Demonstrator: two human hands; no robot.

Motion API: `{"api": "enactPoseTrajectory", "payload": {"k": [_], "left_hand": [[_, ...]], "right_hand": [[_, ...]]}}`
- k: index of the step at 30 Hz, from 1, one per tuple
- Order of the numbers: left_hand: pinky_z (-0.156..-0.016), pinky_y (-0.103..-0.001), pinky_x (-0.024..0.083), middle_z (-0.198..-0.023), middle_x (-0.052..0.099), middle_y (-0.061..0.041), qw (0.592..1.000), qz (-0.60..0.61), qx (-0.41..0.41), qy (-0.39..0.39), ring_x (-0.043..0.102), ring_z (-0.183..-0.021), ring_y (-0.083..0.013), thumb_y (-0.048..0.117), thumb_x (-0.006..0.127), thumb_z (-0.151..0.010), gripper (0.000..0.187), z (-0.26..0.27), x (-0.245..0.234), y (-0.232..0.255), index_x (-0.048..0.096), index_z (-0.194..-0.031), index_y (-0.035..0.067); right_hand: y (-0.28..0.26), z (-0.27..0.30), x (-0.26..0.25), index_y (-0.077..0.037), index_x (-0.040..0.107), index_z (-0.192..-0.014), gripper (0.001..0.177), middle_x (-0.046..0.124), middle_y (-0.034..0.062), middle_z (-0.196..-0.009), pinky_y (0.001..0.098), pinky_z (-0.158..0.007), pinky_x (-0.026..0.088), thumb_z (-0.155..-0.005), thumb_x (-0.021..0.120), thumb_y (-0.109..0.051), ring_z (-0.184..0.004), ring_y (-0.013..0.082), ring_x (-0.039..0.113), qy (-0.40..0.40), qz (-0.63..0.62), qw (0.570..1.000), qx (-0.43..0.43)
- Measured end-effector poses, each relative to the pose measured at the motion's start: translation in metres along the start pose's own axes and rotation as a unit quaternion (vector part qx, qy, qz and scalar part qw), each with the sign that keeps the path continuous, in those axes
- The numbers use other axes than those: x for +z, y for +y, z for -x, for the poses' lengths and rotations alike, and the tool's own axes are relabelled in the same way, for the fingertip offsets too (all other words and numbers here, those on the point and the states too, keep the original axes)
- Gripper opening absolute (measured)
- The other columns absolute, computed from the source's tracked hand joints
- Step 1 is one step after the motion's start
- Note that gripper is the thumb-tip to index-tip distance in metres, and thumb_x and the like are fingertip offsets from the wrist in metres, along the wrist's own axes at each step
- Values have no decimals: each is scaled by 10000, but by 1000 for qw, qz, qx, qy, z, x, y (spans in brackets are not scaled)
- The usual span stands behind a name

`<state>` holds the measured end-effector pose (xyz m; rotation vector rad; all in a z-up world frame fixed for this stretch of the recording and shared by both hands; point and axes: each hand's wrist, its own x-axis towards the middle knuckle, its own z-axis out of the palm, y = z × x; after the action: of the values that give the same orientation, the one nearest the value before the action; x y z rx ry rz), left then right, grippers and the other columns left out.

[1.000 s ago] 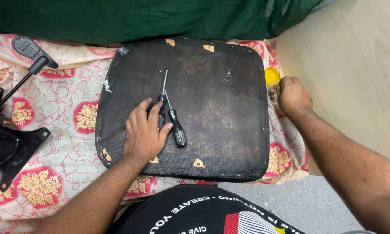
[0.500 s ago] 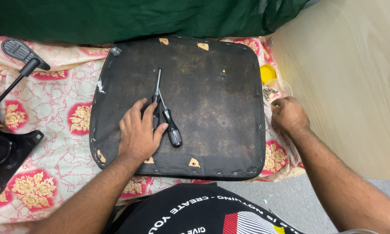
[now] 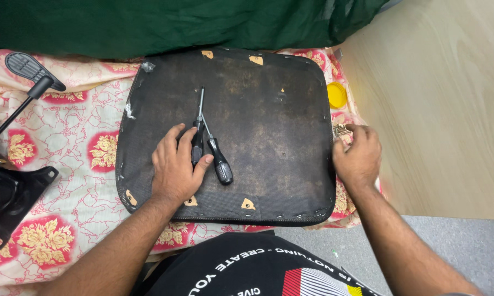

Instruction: The person assembles an office chair by attaching the base to the seat. They place the base onto the seat, then use a screwdriver to tighten multiple screws into the mounting plate, securing the base to the seat.

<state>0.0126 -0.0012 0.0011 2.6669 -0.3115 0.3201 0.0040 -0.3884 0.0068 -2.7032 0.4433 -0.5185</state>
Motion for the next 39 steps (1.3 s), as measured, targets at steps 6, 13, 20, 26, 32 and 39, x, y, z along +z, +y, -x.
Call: {"api": "enactPoseTrajectory", "payload": {"k": [6,13,20,26,32,39], "left_hand": [[-1167,-626,61,-1670,210,-132,978,-150,-58,-132,112,-1539,-401,749,535,-839,1050,8,-11,8,215,-1616,121],[-1207,-603,22,-1657,178,-126,981,-135,-48,-132,78,-1535,-359,760,463,-889,1020,11,-13,4,167,-1582,73],[-1223,-582,33,-1660,187,-122,985,-107,-26,-135,89,-1540,-331,741,445,-901,995,19,-14,-10,173,-1589,75],[-1174,-626,84,-1644,172,-165,973,-151,-111,-133,89,-1528,-316,718,456,-937,954,39,-39,-38,196,-1553,37],[-1074,-542,429,-1506,406,-272,962,37,-264,-66,474,-1329,-420,508,684,-900,934,48,-66,-78,271,-1573,10],[-1013,-472,495,-1238,649,-247,931,180,-317,-24,636,-1184,-392,428,740,-907,673,2,-44,-106,522,-1326,-50]], "right_hand": [[-93,56,17,-205,212,-1610,966,68,247,-1671,674,-1157,119,-860,554,-709,-1524,424,102,-198,38,976,-77],[-155,85,36,-168,122,-1619,949,1,293,-1646,722,-1156,-33,-931,436,-741,-1520,500,-52,-290,147,933,-152],[-136,76,52,-134,266,-1614,796,139,265,-1672,651,-1214,9,-975,460,-568,-1561,442,52,-241,16,950,-198],[-116,50,73,-64,419,-1547,636,382,234,-1635,504,-1282,240,-1035,571,-410,-1547,365,309,-101,-150,977,-117],[-46,27,36,-25,512,-1448,733,572,275,-1378,499,-1057,414,-899,769,-436,-1266,426,535,-49,7,978,201],[-40,24,25,38,529,-1408,765,668,254,-1281,456,-968,533,-902,764,-485,-1118,362,677,-137,-128,939,287]]}}
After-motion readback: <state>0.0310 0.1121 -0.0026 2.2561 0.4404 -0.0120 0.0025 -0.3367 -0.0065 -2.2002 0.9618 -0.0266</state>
